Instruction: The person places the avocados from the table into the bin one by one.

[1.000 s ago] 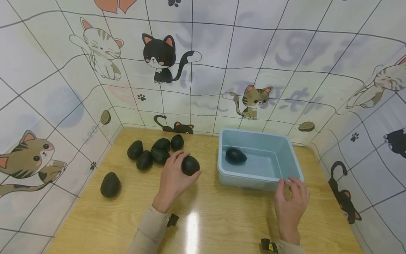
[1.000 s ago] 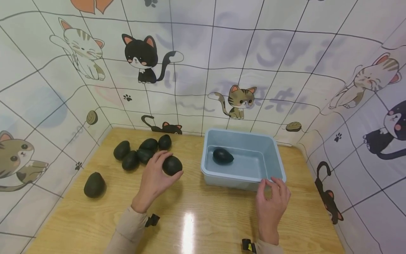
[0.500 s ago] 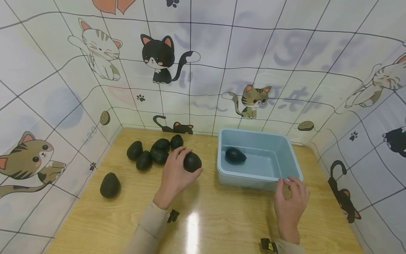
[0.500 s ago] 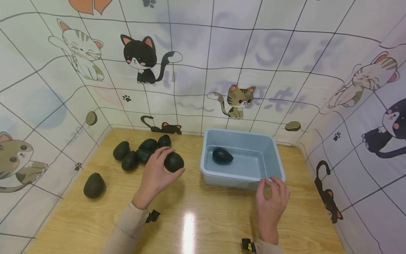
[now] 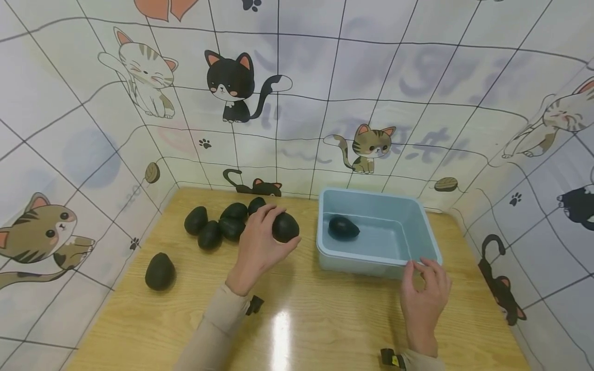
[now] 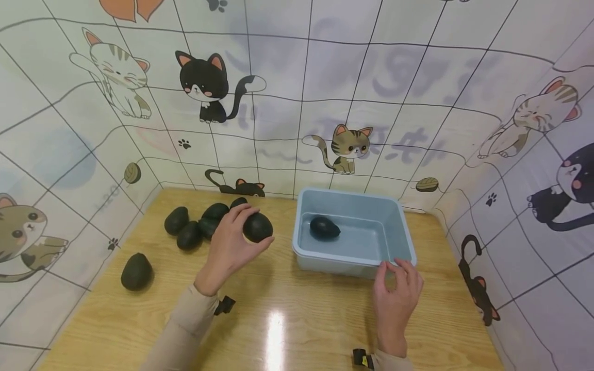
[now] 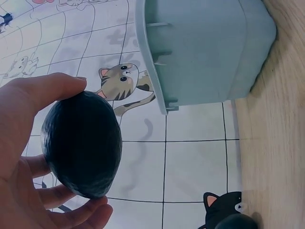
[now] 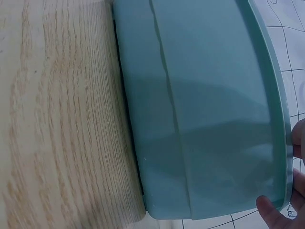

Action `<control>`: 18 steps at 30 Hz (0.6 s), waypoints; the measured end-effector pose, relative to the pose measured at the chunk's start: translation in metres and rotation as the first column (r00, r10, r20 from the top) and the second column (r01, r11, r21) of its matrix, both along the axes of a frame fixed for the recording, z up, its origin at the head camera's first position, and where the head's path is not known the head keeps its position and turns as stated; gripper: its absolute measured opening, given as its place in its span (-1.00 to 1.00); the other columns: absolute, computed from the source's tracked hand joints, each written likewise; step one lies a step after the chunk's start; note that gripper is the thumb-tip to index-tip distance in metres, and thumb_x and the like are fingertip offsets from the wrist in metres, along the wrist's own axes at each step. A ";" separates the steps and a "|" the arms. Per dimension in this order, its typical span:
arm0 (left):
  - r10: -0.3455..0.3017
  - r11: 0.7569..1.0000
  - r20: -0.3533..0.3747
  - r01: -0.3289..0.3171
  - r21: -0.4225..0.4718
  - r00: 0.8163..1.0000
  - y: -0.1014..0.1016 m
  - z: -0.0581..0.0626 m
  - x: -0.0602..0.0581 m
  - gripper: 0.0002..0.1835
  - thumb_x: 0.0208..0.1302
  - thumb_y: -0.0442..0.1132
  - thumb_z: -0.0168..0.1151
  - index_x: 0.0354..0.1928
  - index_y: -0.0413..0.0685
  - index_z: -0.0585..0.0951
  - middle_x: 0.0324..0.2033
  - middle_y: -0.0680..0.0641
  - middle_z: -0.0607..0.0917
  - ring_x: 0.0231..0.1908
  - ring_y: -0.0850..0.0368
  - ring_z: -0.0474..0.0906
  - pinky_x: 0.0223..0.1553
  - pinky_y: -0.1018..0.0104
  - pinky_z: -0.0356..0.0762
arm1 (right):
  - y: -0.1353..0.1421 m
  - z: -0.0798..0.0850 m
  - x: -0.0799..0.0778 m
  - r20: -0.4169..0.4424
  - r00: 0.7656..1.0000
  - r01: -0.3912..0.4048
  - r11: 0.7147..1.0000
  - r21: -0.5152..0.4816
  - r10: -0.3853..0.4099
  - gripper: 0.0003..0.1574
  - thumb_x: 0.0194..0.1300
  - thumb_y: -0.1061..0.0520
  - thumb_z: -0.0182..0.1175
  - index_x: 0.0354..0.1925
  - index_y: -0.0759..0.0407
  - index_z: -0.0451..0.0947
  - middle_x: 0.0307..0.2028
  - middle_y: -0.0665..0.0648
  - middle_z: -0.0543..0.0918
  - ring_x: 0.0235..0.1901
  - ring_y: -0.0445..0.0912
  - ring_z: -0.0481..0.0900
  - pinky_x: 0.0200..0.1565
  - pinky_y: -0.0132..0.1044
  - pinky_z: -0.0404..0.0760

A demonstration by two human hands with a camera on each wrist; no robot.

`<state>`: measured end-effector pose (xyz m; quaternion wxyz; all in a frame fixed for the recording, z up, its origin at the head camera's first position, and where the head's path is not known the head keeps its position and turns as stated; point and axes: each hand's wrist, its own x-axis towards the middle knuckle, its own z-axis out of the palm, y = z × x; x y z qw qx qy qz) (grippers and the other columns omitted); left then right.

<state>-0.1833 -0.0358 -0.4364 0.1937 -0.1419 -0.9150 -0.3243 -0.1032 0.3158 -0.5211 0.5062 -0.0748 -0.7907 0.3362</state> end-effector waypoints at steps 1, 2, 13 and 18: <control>-0.005 1.000 0.003 0.005 -0.001 1.000 0.001 0.001 0.000 -0.22 0.09 0.17 0.62 0.34 0.06 0.63 0.36 -0.14 0.59 0.30 -0.20 0.56 0.11 -0.16 0.68 | 0.000 0.000 0.000 0.002 1.000 -0.001 1.000 -0.001 0.001 -0.89 0.31 0.39 0.38 -0.31 0.50 0.69 -0.08 0.43 0.73 -0.02 -0.24 0.43 0.05 -0.55 0.27; -0.008 1.000 0.007 0.008 -0.002 1.000 0.002 0.002 -0.001 -0.22 0.09 0.17 0.62 0.34 0.06 0.63 0.36 -0.14 0.59 0.30 -0.19 0.56 0.11 -0.16 0.68 | 0.000 0.001 0.000 0.004 1.000 -0.002 1.000 -0.004 0.002 -0.89 0.31 0.39 0.38 -0.31 0.50 0.69 -0.08 0.43 0.73 -0.02 -0.23 0.43 0.06 -0.56 0.28; -0.034 0.999 -0.014 0.034 0.019 0.999 0.014 0.013 -0.005 -0.24 0.07 0.16 0.63 0.31 0.09 0.63 0.38 -0.09 0.57 0.27 -0.19 0.57 0.08 -0.15 0.67 | -0.003 0.004 0.001 0.011 1.000 0.004 1.000 -0.011 -0.004 -0.89 0.32 0.39 0.37 -0.29 0.52 0.68 -0.08 0.44 0.71 -0.06 0.14 0.52 0.05 -0.56 0.27; -0.041 0.999 -0.013 0.042 0.017 0.999 0.019 0.019 -0.007 -0.24 0.06 0.17 0.63 0.31 0.10 0.63 0.37 -0.06 0.57 0.25 -0.17 0.58 -0.01 -0.09 0.70 | -0.002 0.004 0.001 0.002 1.000 -0.006 1.000 0.008 0.006 -0.88 0.31 0.41 0.37 -0.30 0.54 0.67 -0.09 0.47 0.71 -0.08 0.27 0.53 0.08 -0.53 0.26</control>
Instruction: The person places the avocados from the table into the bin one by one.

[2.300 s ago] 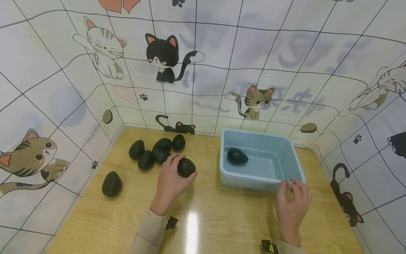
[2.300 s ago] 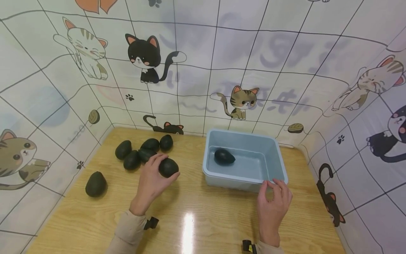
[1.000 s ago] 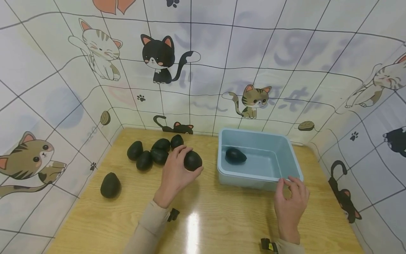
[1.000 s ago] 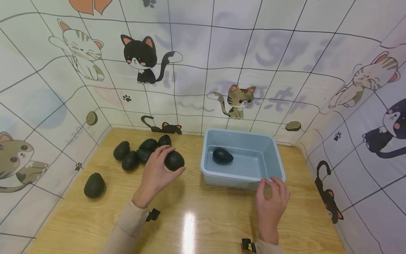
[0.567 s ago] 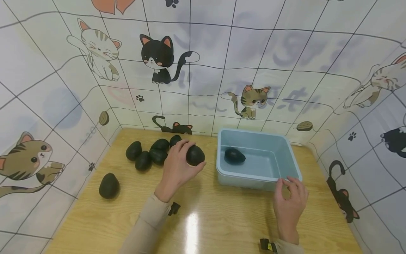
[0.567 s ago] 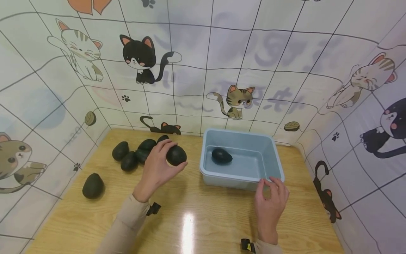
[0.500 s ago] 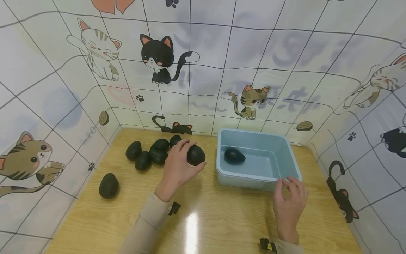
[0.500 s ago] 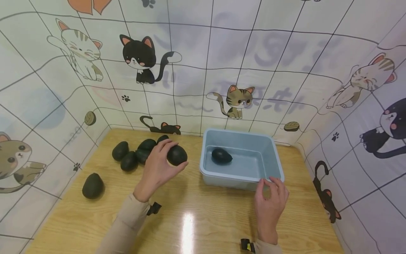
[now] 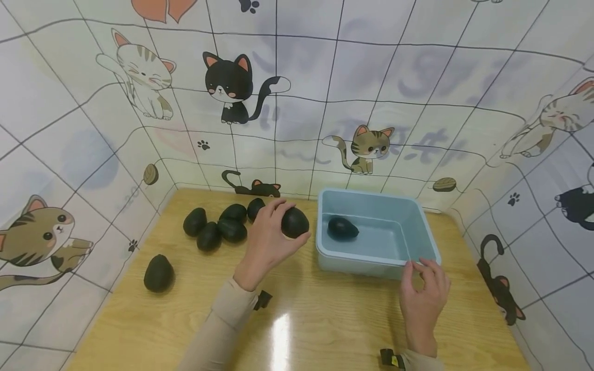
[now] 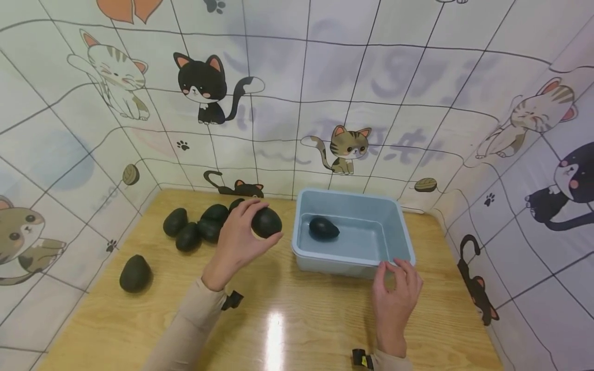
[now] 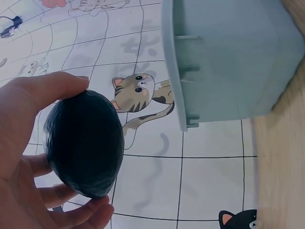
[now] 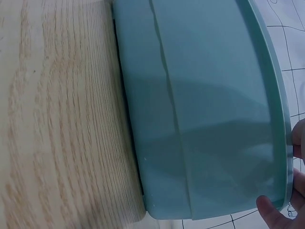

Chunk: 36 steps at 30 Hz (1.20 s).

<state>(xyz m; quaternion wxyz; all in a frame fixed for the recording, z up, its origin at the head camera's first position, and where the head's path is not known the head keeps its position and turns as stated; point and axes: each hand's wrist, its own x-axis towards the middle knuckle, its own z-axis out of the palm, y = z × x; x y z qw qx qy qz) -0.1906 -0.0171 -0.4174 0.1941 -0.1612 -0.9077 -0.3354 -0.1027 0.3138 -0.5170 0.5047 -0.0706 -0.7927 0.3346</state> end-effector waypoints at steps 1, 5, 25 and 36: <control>0.002 1.000 0.003 -0.002 0.003 1.000 0.001 0.001 -0.001 -0.24 0.06 0.18 0.63 0.31 0.12 0.63 0.37 -0.04 0.57 0.26 -0.16 0.58 -0.02 -0.08 0.71 | 0.000 0.000 0.000 0.003 1.000 0.001 1.000 0.001 -0.001 -0.89 0.31 0.41 0.37 -0.30 0.54 0.67 -0.09 0.46 0.71 -0.09 0.25 0.52 0.08 -0.53 0.26; -0.018 0.999 0.005 0.018 0.040 1.000 0.004 0.007 -0.004 -0.25 0.07 0.17 0.62 0.31 0.14 0.64 0.38 -0.02 0.58 0.31 -0.13 0.56 0.05 -0.09 0.70 | -0.001 0.000 0.000 0.026 1.000 0.014 1.000 -0.002 -0.014 -0.89 0.31 0.40 0.37 -0.29 0.52 0.68 -0.08 0.43 0.71 -0.08 0.00 0.49 0.05 -0.55 0.26; -0.075 0.994 0.035 0.072 0.078 0.997 0.024 0.019 -0.017 -0.23 0.09 0.19 0.62 0.31 0.06 0.64 0.38 -0.08 0.58 0.29 -0.19 0.58 0.19 -0.16 0.63 | -0.001 0.001 0.000 0.000 1.000 0.008 1.000 -0.005 -0.008 -0.88 0.31 0.40 0.36 -0.31 0.54 0.67 -0.09 0.45 0.71 -0.10 0.16 0.50 0.08 -0.53 0.26; -0.091 0.995 0.050 0.088 0.054 0.995 0.033 0.011 -0.024 -0.23 0.09 0.19 0.61 0.32 0.04 0.64 0.37 -0.10 0.59 0.28 -0.17 0.59 0.19 -0.12 0.64 | 0.000 0.002 0.000 0.000 1.000 -0.004 1.000 0.002 0.004 -0.89 0.31 0.41 0.36 -0.31 0.54 0.67 -0.10 0.46 0.70 -0.10 0.18 0.50 0.08 -0.52 0.26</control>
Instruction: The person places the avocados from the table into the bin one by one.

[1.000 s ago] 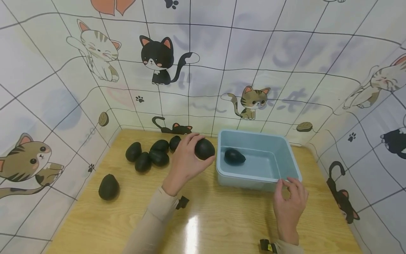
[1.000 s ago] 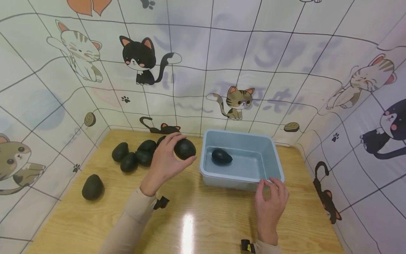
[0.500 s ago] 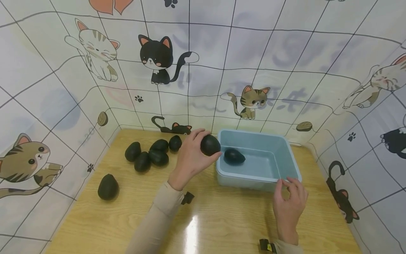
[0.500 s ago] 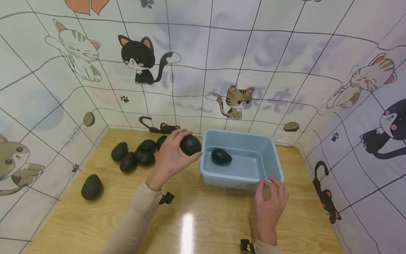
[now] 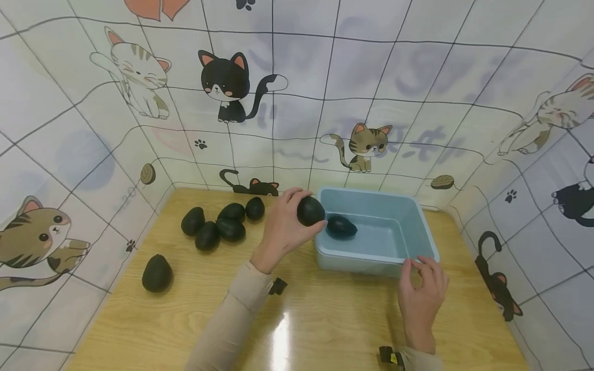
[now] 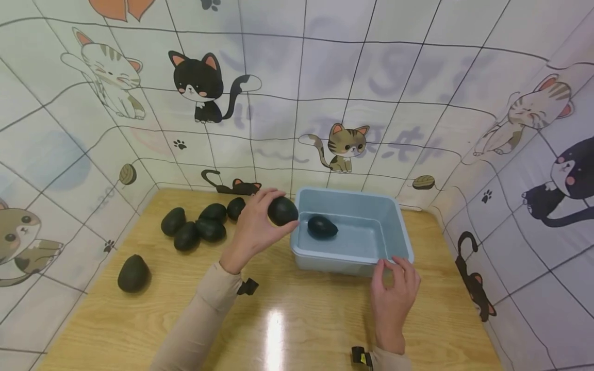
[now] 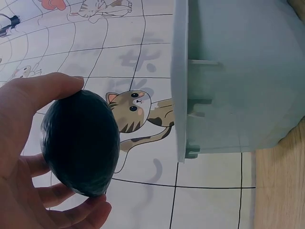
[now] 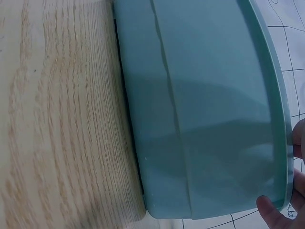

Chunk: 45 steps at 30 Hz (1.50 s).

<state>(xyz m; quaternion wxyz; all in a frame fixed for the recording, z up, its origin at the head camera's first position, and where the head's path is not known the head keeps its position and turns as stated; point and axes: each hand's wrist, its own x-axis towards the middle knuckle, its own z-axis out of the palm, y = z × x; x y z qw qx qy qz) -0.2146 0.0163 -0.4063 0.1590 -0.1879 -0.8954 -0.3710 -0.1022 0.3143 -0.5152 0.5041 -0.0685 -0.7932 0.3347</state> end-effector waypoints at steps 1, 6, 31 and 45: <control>-0.001 1.000 0.008 0.001 0.001 1.000 0.000 0.000 0.000 -0.23 0.09 0.19 0.61 0.32 0.05 0.64 0.37 -0.10 0.58 0.29 -0.17 0.59 0.18 -0.13 0.64 | 0.000 0.000 0.000 0.003 1.000 0.000 1.000 0.002 0.000 -0.89 0.31 0.41 0.36 -0.31 0.54 0.67 -0.10 0.46 0.70 -0.11 0.16 0.50 0.08 -0.52 0.26; 0.010 1.000 0.017 -0.010 -0.028 1.000 0.003 0.001 0.001 -0.23 0.09 0.21 0.60 0.32 0.09 0.64 0.37 -0.09 0.59 0.30 -0.15 0.58 0.16 -0.15 0.64 | -0.001 0.000 0.000 0.009 1.000 0.004 1.000 0.001 -0.004 -0.89 0.31 0.41 0.36 -0.31 0.53 0.67 -0.09 0.45 0.70 -0.10 0.12 0.49 0.06 -0.55 0.27; -0.072 0.976 0.022 0.075 -0.205 0.997 0.024 0.017 0.004 -0.21 0.15 0.28 0.54 0.38 0.15 0.59 0.40 -0.09 0.55 0.34 -0.15 0.56 0.19 -0.12 0.68 | 0.000 -0.002 -0.001 0.002 1.000 -0.002 1.000 -0.008 0.002 -0.86 0.32 0.38 0.36 -0.29 0.53 0.68 -0.09 0.45 0.71 -0.10 0.22 0.51 0.09 -0.50 0.23; -0.071 0.965 0.000 0.068 -0.254 0.998 0.031 0.018 0.001 -0.19 0.17 0.31 0.52 0.41 0.17 0.57 0.43 -0.07 0.52 0.32 -0.11 0.57 0.13 -0.09 0.70 | -0.002 0.000 0.000 0.050 0.999 0.020 0.999 -0.028 -0.019 -0.87 0.34 0.36 0.36 -0.28 0.51 0.69 -0.06 0.41 0.72 -0.02 -0.16 0.45 0.03 -0.57 0.28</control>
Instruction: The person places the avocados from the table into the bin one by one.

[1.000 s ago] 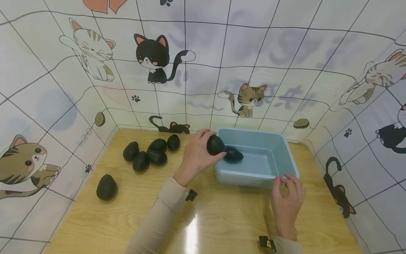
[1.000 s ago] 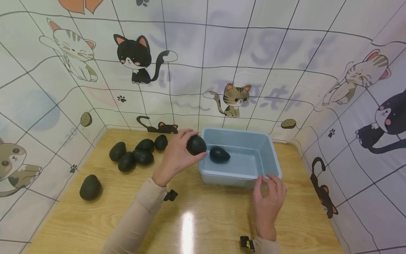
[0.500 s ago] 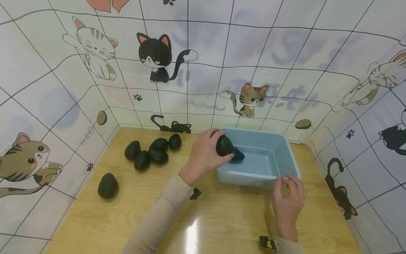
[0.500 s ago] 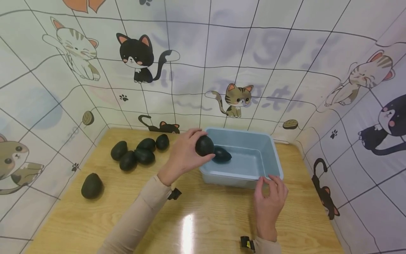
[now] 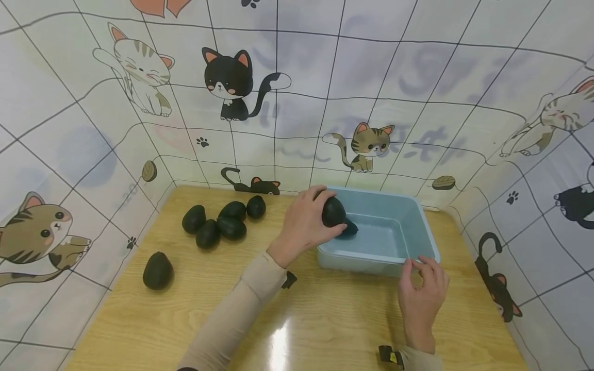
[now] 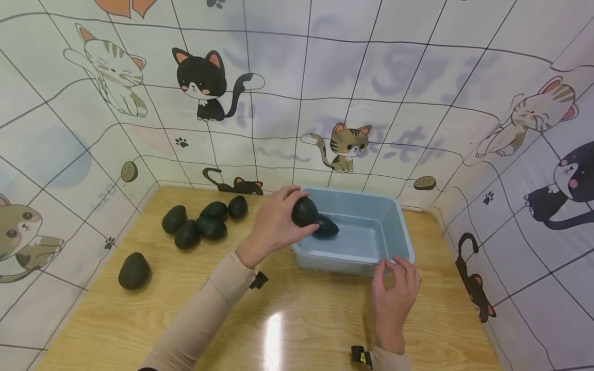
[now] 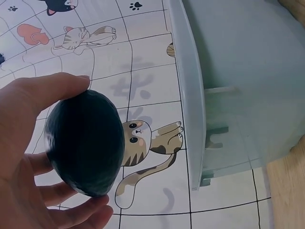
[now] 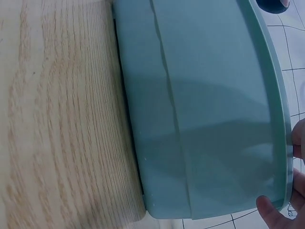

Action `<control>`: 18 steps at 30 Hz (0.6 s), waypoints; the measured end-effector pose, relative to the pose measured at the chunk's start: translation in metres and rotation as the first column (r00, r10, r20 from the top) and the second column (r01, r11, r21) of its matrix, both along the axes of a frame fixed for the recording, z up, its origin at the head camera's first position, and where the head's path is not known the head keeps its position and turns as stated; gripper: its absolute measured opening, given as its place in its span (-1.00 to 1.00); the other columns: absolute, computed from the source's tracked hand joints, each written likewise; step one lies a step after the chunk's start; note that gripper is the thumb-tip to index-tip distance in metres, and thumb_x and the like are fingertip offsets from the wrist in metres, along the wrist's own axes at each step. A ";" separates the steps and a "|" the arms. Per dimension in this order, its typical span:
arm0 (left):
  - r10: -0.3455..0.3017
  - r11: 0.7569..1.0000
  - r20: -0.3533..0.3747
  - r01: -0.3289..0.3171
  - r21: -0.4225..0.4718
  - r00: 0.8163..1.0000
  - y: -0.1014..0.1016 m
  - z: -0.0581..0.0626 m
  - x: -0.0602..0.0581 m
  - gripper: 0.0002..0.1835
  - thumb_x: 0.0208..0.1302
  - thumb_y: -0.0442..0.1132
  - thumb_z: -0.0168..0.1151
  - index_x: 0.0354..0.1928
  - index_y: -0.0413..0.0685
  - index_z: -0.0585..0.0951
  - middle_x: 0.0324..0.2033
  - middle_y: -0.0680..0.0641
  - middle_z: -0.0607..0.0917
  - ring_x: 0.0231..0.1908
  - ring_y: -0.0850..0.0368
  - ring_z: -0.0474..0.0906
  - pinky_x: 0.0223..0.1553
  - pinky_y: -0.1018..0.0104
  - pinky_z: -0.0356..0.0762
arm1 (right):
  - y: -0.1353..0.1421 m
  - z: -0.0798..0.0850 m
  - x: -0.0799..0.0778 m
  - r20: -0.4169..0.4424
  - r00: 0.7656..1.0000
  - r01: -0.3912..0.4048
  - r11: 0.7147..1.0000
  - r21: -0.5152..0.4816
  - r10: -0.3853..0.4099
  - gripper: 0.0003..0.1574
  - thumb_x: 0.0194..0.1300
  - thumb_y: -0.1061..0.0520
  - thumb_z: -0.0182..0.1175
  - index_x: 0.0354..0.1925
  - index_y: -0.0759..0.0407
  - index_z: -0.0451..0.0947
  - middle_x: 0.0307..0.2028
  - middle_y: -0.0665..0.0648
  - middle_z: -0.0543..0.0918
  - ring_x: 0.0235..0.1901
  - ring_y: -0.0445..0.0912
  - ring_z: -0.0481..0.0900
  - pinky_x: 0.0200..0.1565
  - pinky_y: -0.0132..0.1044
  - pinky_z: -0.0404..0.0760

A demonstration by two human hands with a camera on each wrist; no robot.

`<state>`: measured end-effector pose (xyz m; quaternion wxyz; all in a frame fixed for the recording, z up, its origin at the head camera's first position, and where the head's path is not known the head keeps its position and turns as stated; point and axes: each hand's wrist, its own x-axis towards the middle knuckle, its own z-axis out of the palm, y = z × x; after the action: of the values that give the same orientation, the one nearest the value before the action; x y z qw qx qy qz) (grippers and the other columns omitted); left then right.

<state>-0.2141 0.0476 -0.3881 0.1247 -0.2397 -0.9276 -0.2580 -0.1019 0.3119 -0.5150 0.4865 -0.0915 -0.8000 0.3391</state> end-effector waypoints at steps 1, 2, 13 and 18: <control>0.001 1.000 0.001 -0.001 -0.006 1.000 0.001 0.000 0.000 -0.19 0.17 0.31 0.52 0.42 0.17 0.56 0.43 -0.07 0.52 0.32 -0.11 0.57 0.14 -0.08 0.70 | 0.000 0.000 0.000 -0.002 1.000 0.000 1.000 0.001 0.000 -0.87 0.34 0.36 0.36 -0.28 0.51 0.69 -0.06 0.41 0.72 -0.02 -0.13 0.46 0.03 -0.57 0.28; 0.001 1.000 0.002 -0.001 -0.009 1.000 0.001 0.001 0.000 -0.19 0.18 0.31 0.52 0.42 0.18 0.56 0.43 -0.07 0.52 0.32 -0.11 0.57 0.14 -0.09 0.70 | 0.000 0.000 0.000 -0.003 1.000 0.000 1.000 0.002 0.000 -0.87 0.33 0.36 0.36 -0.28 0.51 0.69 -0.06 0.41 0.72 -0.02 -0.11 0.46 0.03 -0.57 0.27; -0.004 1.000 0.010 0.005 -0.030 1.000 0.009 0.003 -0.001 -0.19 0.21 0.33 0.48 0.43 0.18 0.54 0.44 -0.06 0.50 0.32 -0.09 0.55 0.21 -0.06 0.66 | -0.001 -0.002 -0.001 -0.026 1.000 -0.002 1.000 0.006 0.002 -0.88 0.32 0.38 0.38 -0.30 0.50 0.69 -0.08 0.41 0.72 -0.06 -0.10 0.47 0.03 -0.55 0.26; -0.005 0.999 -0.004 0.005 -0.037 1.000 0.013 0.004 -0.002 -0.18 0.20 0.34 0.47 0.43 0.19 0.54 0.44 -0.05 0.50 0.32 -0.08 0.56 0.21 -0.04 0.66 | -0.001 -0.001 0.000 -0.033 0.999 -0.005 1.000 0.007 0.005 -0.88 0.33 0.38 0.37 -0.30 0.51 0.69 -0.08 0.43 0.72 -0.06 0.04 0.50 0.03 -0.56 0.28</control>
<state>-0.2165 0.0610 -0.3843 0.1214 -0.2448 -0.9314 -0.2404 -0.1019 0.3110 -0.5158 0.4990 -0.0824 -0.7934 0.3389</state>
